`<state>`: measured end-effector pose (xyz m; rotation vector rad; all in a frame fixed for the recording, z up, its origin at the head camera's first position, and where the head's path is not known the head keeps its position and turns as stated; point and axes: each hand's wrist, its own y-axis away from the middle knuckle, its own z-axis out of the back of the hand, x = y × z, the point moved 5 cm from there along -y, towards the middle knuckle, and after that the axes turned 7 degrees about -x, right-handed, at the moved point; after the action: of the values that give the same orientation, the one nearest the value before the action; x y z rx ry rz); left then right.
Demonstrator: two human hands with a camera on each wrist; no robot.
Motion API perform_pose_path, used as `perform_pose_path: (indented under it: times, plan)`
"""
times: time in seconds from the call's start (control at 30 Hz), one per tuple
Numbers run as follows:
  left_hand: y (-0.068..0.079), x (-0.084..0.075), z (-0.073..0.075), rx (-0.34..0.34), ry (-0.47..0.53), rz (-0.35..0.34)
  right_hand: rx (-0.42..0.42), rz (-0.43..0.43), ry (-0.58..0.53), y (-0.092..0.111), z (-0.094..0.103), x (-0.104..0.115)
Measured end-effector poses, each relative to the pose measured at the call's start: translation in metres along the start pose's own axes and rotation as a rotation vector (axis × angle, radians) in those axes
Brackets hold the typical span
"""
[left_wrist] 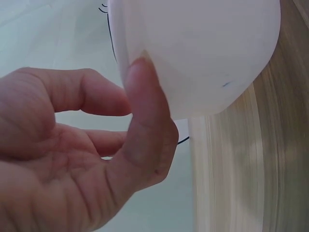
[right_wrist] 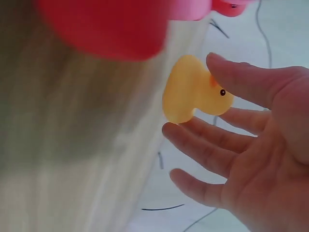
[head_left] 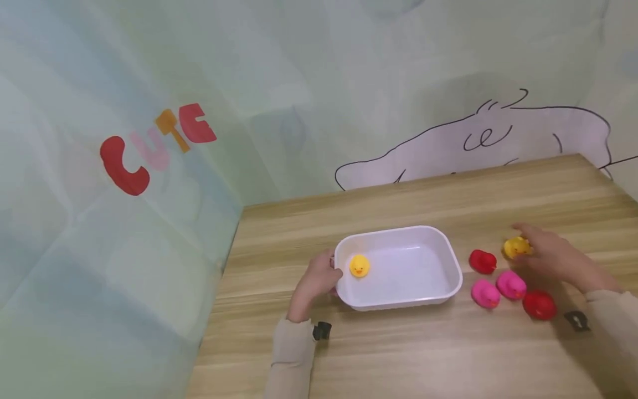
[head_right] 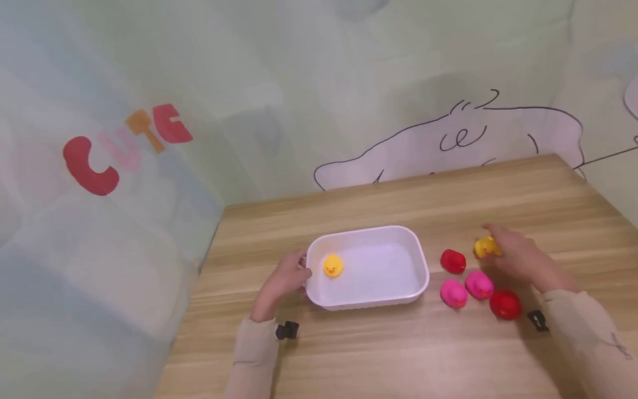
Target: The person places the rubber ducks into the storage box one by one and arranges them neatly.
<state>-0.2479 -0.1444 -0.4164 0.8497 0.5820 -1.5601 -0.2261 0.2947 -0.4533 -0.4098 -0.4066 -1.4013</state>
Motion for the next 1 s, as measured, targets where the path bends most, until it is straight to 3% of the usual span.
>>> perform_pose_path:
  times: [0.2,0.4,0.67,1.0]
  plan:
    - [-0.002,0.0,-0.006,0.01,0.006,-0.001,-0.114,0.107,0.03,0.01,0.019,0.024]
    - [0.0,0.0,-0.003,0.017,-0.011,0.014,-0.146,0.175,0.016,0.003,0.022,0.058]
    - [0.001,0.0,0.0,0.022,-0.012,-0.018,-0.131,0.214,0.011,-0.012,0.018,0.104]
    - [0.002,-0.002,0.0,0.035,0.023,-0.064,-0.054,0.257,-0.018,-0.035,-0.001,0.17]
